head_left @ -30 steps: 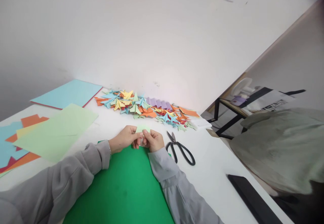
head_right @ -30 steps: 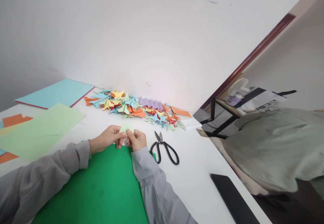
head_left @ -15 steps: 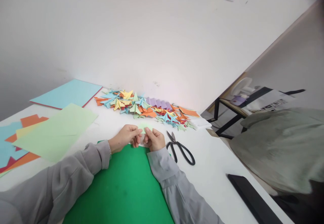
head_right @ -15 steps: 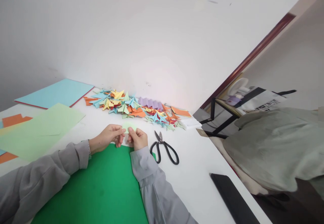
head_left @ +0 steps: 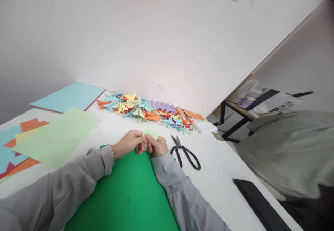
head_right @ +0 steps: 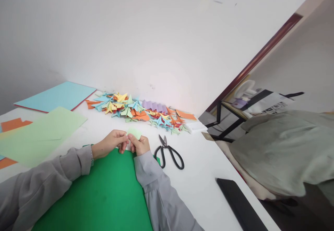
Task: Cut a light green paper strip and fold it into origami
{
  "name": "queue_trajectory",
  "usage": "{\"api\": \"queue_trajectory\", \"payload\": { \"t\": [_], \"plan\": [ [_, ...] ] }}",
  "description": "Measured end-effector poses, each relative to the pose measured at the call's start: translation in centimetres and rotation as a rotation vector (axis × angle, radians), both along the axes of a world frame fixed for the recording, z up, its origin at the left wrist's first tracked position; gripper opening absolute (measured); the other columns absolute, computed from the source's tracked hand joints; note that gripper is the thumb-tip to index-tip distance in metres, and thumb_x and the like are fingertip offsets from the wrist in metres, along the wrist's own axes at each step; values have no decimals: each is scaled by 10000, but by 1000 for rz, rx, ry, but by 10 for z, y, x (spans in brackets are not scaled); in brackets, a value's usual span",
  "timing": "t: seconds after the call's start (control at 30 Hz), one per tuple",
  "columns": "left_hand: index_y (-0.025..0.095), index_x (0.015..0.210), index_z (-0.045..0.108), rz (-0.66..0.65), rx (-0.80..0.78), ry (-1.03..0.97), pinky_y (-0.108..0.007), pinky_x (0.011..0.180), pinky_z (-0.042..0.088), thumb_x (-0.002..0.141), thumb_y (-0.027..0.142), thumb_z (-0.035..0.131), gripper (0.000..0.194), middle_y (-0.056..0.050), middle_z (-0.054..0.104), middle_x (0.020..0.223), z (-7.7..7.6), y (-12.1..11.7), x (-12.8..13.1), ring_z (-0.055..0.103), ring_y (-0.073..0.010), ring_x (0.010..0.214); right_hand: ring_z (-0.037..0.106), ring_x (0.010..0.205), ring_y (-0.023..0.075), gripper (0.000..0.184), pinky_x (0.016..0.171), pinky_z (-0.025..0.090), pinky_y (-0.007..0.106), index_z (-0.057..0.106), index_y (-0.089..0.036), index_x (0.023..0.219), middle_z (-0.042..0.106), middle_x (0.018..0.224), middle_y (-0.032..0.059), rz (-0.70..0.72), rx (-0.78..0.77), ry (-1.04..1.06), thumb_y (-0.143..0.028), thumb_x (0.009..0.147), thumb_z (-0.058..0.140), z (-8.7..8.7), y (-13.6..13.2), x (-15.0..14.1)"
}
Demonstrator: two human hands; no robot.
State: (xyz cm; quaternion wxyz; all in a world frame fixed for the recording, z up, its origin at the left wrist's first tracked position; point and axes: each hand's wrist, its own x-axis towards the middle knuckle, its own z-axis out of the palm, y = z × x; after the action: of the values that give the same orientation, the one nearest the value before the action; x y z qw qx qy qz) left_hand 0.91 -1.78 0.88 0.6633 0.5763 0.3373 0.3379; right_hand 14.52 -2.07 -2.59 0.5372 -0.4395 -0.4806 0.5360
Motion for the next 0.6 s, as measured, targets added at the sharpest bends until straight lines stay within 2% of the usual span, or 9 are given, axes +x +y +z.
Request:
{"api": "queue_trajectory", "payload": {
  "t": [0.2,0.33,0.6],
  "plan": [
    [108,602,541,-80,-29,3,-186,378,347,722,413,503,330,-29,581,499,4,1,-1,503,-84,379,353,239,67,447,296,205,214,501,-153,366,433,262,-26,17,-21,55,-513,600,627,2,0,-3],
    [109,587,544,-74,-40,-3,-189,390,355,709,420,524,335,-25,576,492,5,1,-2,501,-82,378,362,241,75,504,291,230,216,495,-156,347,441,263,-6,38,-67,91,-573,620,566,0,1,-4],
    [113,602,538,-92,-40,-12,-191,382,345,724,420,503,332,-16,560,474,2,2,-2,500,-87,377,372,248,72,488,290,250,207,470,-157,343,440,269,-14,-28,-53,34,-551,600,601,2,0,-3]
  ]
}}
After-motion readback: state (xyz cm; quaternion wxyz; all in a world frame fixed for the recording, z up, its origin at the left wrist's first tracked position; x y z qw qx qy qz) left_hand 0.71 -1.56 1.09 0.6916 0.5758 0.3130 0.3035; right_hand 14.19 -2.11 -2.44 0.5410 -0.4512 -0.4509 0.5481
